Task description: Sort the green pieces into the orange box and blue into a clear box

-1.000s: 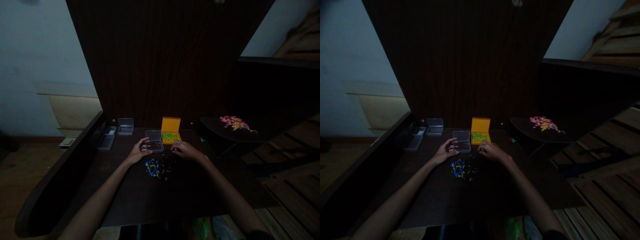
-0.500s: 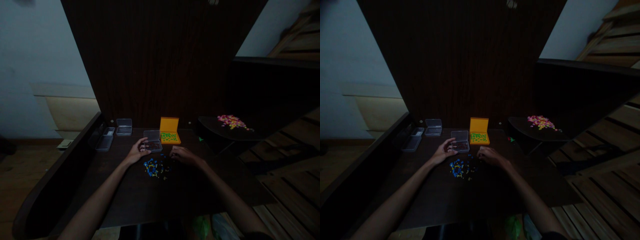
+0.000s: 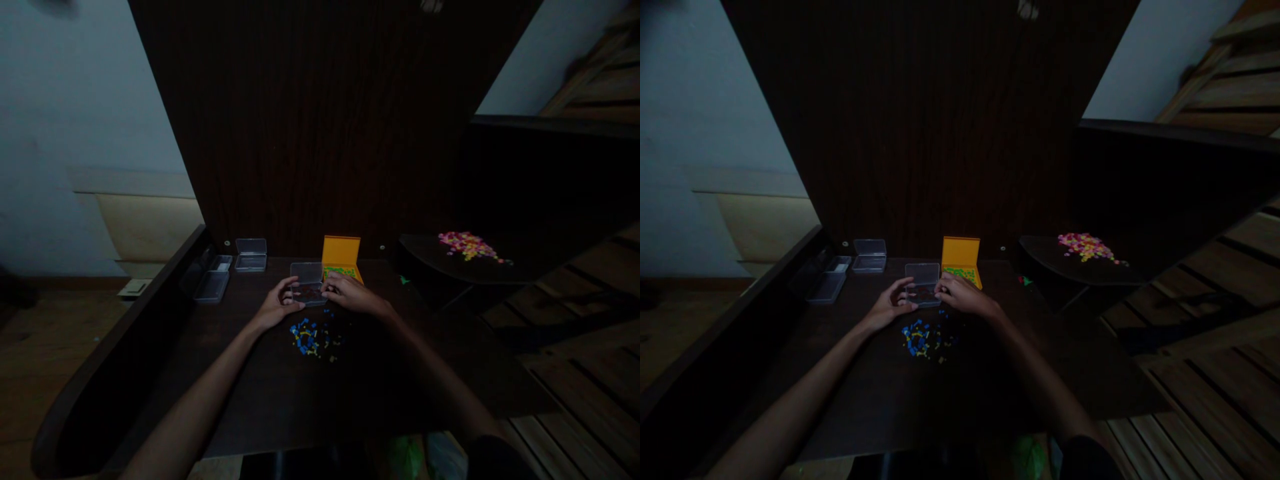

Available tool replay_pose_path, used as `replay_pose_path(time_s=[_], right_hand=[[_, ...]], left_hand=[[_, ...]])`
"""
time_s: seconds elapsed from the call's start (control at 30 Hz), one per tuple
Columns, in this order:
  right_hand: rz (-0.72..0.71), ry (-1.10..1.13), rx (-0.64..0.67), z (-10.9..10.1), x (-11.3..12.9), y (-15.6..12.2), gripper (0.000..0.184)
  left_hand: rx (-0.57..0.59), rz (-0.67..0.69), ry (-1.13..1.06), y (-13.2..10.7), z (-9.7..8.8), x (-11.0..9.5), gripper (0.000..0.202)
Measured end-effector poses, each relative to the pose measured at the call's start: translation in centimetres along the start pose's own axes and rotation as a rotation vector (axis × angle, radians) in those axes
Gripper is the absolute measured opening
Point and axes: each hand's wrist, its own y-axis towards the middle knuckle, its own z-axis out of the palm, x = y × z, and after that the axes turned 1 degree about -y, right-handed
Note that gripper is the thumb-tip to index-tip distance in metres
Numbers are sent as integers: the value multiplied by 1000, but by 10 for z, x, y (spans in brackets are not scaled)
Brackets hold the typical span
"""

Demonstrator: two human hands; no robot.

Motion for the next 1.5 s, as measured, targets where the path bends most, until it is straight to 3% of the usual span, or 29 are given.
replay_pose_path(time_s=[0.33,1.03,1.27,1.5], right_hand=[[41,-207,152,15,-9,29,15],[101,-299,166,14,3,31,21],[118,-173,88,-7,2,11,23],[81,-77,38,-17,-24,-41,20]], left_hand=[[4,-11,-1,0,0,2,75],[0,-18,2,0,0,2,74],[-2,-19,18,-1,1,-1,73],[-2,-6,14,0,0,0,73]])
